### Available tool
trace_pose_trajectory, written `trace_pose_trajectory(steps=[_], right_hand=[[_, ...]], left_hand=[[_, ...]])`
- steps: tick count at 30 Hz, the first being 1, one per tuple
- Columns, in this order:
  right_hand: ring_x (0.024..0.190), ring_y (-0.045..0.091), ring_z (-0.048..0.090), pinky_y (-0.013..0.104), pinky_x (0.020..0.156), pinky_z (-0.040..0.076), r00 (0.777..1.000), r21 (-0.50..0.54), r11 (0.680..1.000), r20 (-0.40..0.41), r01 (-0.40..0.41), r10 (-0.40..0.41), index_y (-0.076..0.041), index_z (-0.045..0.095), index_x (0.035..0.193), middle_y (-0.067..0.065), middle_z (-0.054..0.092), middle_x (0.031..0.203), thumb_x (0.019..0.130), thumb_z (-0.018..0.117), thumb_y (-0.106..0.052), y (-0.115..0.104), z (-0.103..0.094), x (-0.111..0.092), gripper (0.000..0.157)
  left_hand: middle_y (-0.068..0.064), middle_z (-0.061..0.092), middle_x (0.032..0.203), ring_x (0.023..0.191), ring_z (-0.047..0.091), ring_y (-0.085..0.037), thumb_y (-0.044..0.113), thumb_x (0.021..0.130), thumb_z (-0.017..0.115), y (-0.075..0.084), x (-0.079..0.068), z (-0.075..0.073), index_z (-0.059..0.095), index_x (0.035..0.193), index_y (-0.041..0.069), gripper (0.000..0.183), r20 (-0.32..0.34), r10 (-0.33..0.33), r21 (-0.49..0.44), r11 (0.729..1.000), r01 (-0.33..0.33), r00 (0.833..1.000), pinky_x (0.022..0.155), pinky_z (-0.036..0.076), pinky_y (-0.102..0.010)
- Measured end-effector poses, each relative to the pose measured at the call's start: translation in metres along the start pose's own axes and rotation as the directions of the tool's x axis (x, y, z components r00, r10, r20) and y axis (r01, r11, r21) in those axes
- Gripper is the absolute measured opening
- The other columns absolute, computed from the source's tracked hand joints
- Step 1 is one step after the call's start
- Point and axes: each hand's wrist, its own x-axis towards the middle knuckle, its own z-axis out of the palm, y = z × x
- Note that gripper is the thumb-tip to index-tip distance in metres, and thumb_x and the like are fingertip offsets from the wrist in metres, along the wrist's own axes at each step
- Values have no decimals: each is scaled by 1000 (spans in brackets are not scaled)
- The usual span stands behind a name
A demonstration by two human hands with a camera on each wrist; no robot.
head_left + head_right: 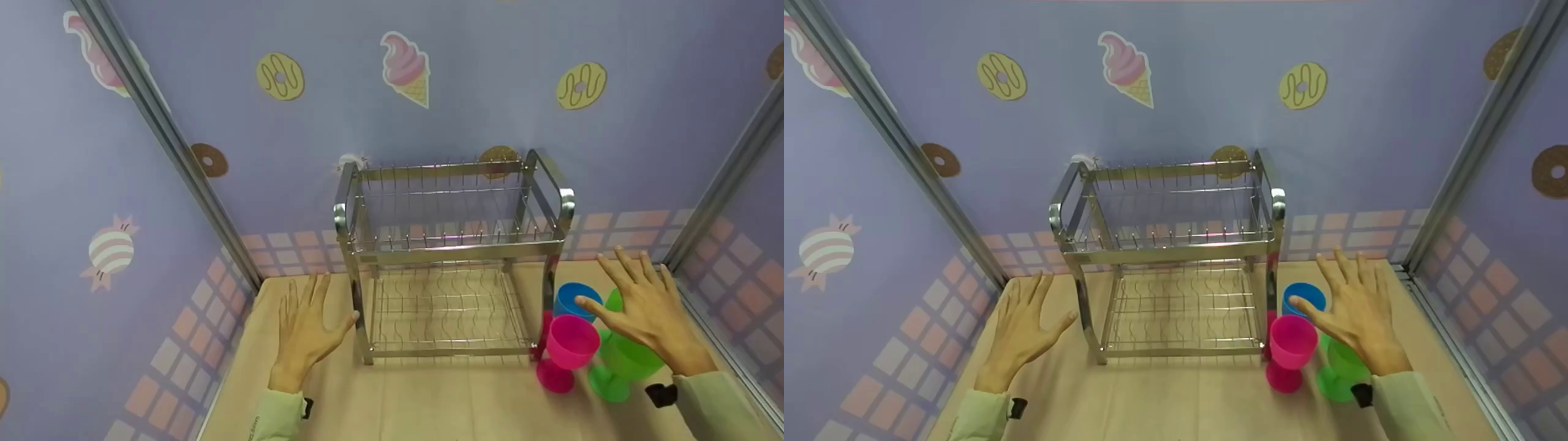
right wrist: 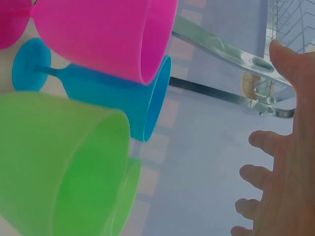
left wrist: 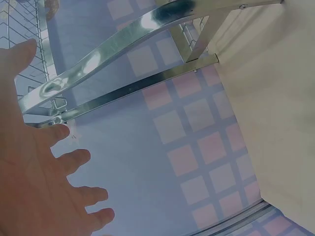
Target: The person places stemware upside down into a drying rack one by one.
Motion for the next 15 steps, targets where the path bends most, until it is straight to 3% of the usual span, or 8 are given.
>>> trace_pose_trajectory(steps=[5,9,12,15], right_hand=[[160,58,11,78,128,-3,999,83,996,-38,-23,26,-13,27,170,26,22,174,97,69,-58,13,-8,-13,95],[154,63,21,87,120,8,997,156,987,-55,-41,50,-12,26,170,30,26,172,92,76,-53,23,-11,-22,101],[150,65,27,92,110,18,996,209,975,-49,-69,81,-11,26,170,29,26,172,89,82,-50,28,-11,-30,106],[147,67,30,93,103,24,992,241,965,-43,-105,119,-7,27,169,31,28,170,87,85,-47,34,-9,-41,108]], left_hand=[[-8,24,178,163,12,-51,71,95,64,4,3,7,29,170,19,97,10,-5,-82,997,6,1000,133,9,-67],[-13,30,176,161,20,-52,62,98,67,5,3,17,32,168,12,93,9,-13,-184,983,14,1000,129,19,-73],[-19,35,172,158,28,-52,52,101,70,5,1,27,34,167,8,87,18,-23,-296,955,27,1000,126,26,-74],[-23,36,170,155,34,-51,42,104,70,6,-2,39,35,165,4,80,39,-33,-415,909,46,999,126,31,-70]])
